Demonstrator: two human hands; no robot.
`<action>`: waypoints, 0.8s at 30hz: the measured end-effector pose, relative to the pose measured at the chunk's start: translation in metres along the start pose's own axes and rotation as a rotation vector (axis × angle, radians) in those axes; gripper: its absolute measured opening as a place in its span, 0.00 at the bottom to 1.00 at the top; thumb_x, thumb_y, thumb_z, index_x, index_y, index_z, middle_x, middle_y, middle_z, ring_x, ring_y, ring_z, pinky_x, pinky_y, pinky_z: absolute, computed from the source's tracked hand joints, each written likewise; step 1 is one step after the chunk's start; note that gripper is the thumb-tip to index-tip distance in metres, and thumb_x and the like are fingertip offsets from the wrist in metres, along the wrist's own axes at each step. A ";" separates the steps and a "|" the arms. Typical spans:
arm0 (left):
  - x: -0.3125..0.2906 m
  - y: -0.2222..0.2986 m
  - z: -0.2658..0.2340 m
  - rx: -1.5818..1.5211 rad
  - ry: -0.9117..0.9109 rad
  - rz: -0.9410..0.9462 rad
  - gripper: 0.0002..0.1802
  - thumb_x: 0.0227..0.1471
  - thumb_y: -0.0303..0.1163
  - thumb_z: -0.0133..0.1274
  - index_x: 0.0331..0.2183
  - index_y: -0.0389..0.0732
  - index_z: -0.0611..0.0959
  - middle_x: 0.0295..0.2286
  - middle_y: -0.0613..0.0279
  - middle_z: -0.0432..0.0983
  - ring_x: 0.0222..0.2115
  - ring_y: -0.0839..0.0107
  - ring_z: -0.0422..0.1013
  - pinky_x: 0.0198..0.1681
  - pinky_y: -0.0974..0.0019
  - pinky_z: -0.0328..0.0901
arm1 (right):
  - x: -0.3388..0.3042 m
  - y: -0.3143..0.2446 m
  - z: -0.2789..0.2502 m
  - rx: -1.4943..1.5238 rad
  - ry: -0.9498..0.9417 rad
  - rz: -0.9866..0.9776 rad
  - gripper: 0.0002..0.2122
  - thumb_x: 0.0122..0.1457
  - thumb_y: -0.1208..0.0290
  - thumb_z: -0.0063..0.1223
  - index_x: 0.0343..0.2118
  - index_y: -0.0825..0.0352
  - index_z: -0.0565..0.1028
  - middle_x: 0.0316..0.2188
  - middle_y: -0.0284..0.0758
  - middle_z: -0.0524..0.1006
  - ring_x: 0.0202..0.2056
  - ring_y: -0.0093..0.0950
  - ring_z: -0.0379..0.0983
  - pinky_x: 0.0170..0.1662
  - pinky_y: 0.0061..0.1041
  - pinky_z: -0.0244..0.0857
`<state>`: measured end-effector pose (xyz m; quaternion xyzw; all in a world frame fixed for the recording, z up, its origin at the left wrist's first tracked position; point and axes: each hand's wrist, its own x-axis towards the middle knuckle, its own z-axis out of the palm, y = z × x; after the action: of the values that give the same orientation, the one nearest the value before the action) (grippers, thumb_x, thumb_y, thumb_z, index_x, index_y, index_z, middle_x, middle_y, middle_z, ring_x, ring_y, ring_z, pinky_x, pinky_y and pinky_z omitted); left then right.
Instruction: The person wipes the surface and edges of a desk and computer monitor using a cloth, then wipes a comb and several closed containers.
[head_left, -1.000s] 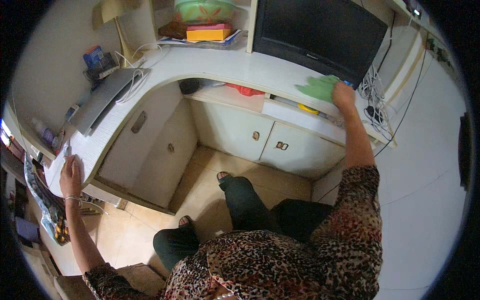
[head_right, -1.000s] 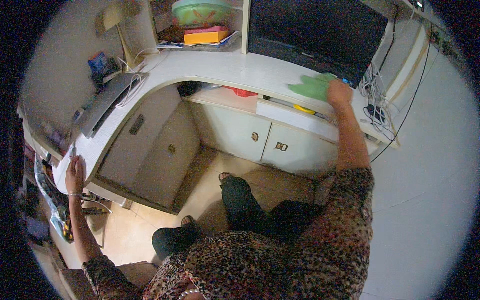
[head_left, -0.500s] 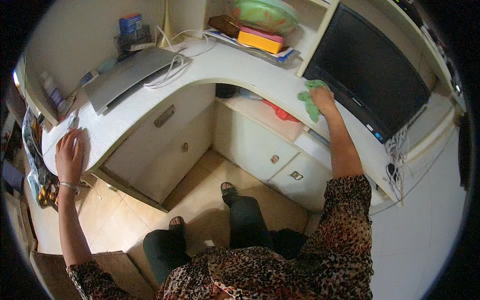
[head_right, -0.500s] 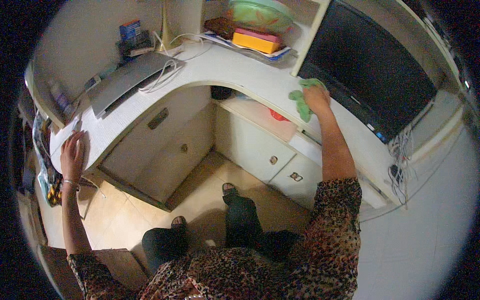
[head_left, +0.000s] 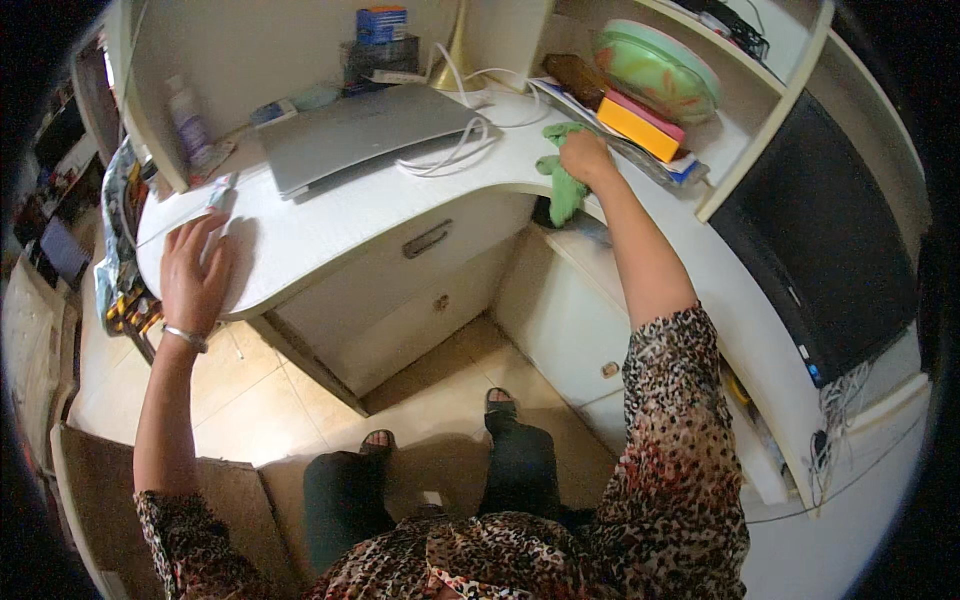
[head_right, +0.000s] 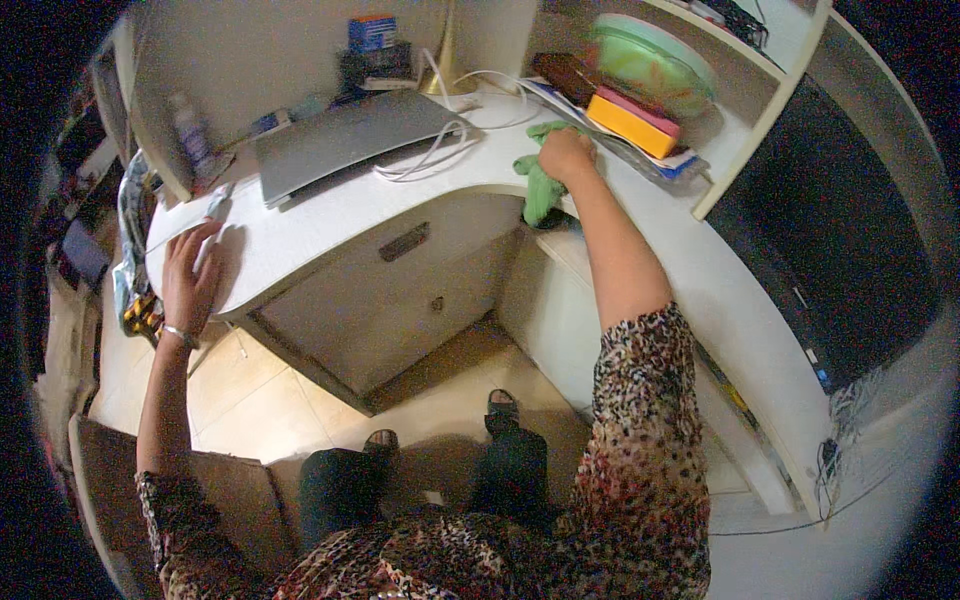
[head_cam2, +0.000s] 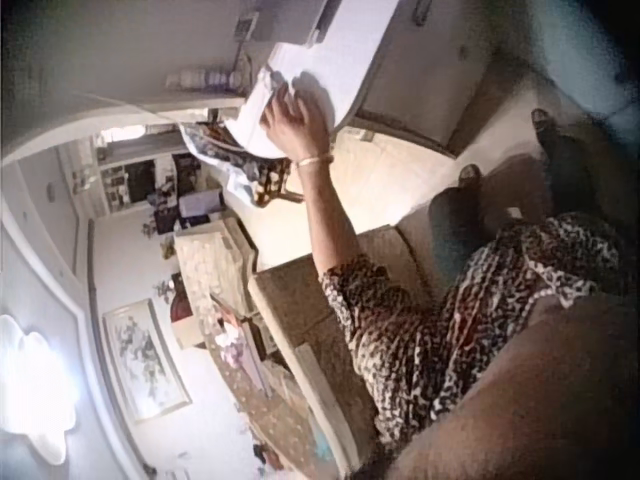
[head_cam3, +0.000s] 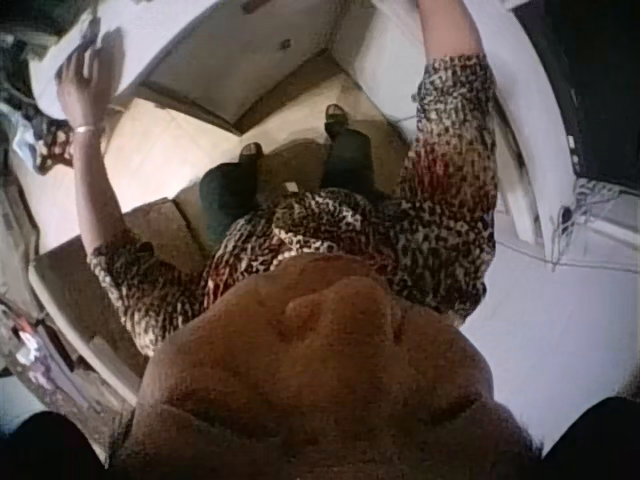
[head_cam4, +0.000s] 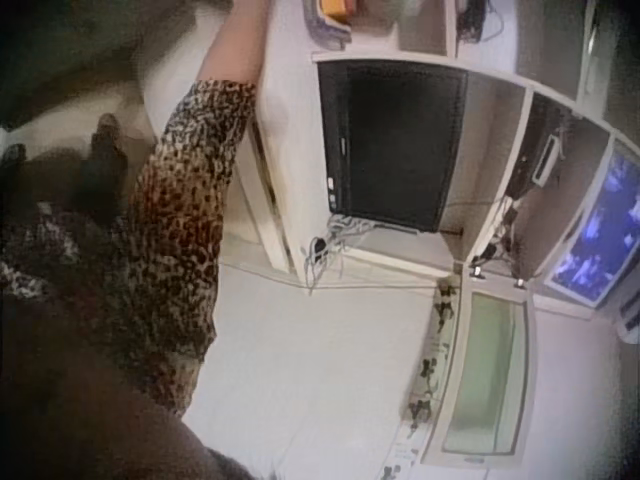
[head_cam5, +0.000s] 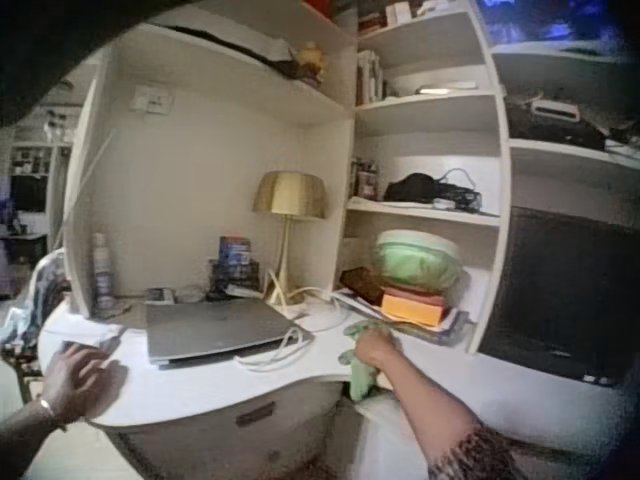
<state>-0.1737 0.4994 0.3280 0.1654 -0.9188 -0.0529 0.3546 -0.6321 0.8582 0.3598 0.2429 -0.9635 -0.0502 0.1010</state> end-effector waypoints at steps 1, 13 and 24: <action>-0.002 0.001 -0.003 -0.006 -0.009 -0.033 0.18 0.54 0.32 0.52 0.47 0.42 0.81 0.50 0.54 0.74 0.53 0.53 0.66 0.58 0.55 0.59 | 0.009 -0.015 0.001 0.099 0.048 0.046 0.19 0.56 0.68 0.44 0.46 0.73 0.78 0.51 0.51 0.74 0.53 0.50 0.70 0.57 0.45 0.62; -0.004 0.008 -0.009 0.037 -0.080 -0.178 0.22 0.54 0.40 0.51 0.52 0.48 0.78 0.55 0.60 0.71 0.56 0.57 0.64 0.58 0.54 0.59 | -0.051 -0.123 -0.018 0.214 0.323 -0.142 0.15 0.58 0.68 0.42 0.40 0.67 0.79 0.46 0.46 0.76 0.46 0.49 0.71 0.52 0.46 0.65; -0.009 0.023 -0.006 -0.024 -0.040 -0.161 0.22 0.59 0.40 0.46 0.55 0.50 0.75 0.59 0.66 0.66 0.54 0.64 0.68 0.58 0.53 0.58 | -0.134 -0.113 -0.048 0.815 0.430 -0.258 0.09 0.61 0.71 0.44 0.30 0.70 0.74 0.29 0.37 0.78 0.31 0.33 0.74 0.38 0.35 0.68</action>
<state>-0.1698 0.5240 0.3313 0.2337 -0.9087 -0.0955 0.3325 -0.4545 0.8204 0.3677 0.3850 -0.8239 0.3710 0.1877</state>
